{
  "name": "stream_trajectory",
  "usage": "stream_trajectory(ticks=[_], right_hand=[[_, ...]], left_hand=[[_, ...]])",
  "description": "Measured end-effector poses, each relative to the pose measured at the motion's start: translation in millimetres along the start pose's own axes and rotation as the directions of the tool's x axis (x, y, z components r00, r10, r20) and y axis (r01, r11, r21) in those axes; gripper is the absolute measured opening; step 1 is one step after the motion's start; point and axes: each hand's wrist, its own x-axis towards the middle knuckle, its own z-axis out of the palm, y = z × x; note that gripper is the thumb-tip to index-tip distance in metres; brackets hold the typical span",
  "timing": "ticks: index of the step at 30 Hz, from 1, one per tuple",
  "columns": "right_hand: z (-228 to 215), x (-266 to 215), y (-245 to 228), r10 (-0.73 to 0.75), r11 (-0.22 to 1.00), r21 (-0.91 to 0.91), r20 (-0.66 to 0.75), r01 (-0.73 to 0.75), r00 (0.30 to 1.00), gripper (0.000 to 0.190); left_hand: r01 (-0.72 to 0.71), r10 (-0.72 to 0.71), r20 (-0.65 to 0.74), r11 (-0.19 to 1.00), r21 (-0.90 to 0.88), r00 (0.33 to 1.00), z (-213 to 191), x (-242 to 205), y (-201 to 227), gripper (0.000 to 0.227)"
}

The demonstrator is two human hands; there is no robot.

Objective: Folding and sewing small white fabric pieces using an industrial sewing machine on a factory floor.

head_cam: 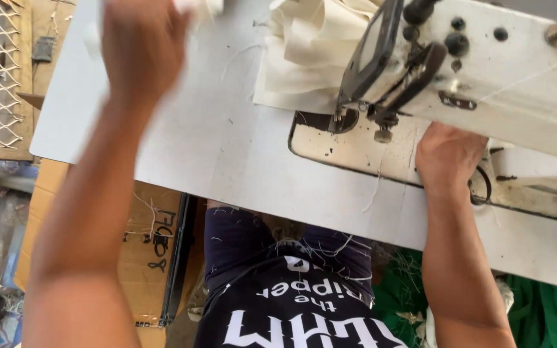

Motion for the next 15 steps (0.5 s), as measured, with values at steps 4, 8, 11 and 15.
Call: stream_trajectory(ticks=[4,8,11,15], right_hand=[[-2,1,4,0.087,0.898,-0.428,0.401,0.103,0.912,0.035],[-33,7,-28,-0.279,0.922,-0.251,0.095,0.294,0.956,0.044],[-82,-9,-80,-0.500,0.856,0.273,0.218,0.439,0.838,0.025],[-93,-63,-159,-0.663,0.658,0.626,0.219,0.419,0.716,0.039]], left_hand=[[0.324,-0.051,0.801,0.928,-0.182,0.596,-100,-22,160,0.054],[0.204,0.083,0.795,0.945,-0.254,0.601,-102,-85,211,0.129],[0.061,0.101,0.585,0.966,-0.250,0.805,-116,-97,207,0.115],[0.051,0.122,0.422,0.926,-0.375,0.898,-122,-114,202,0.039]])
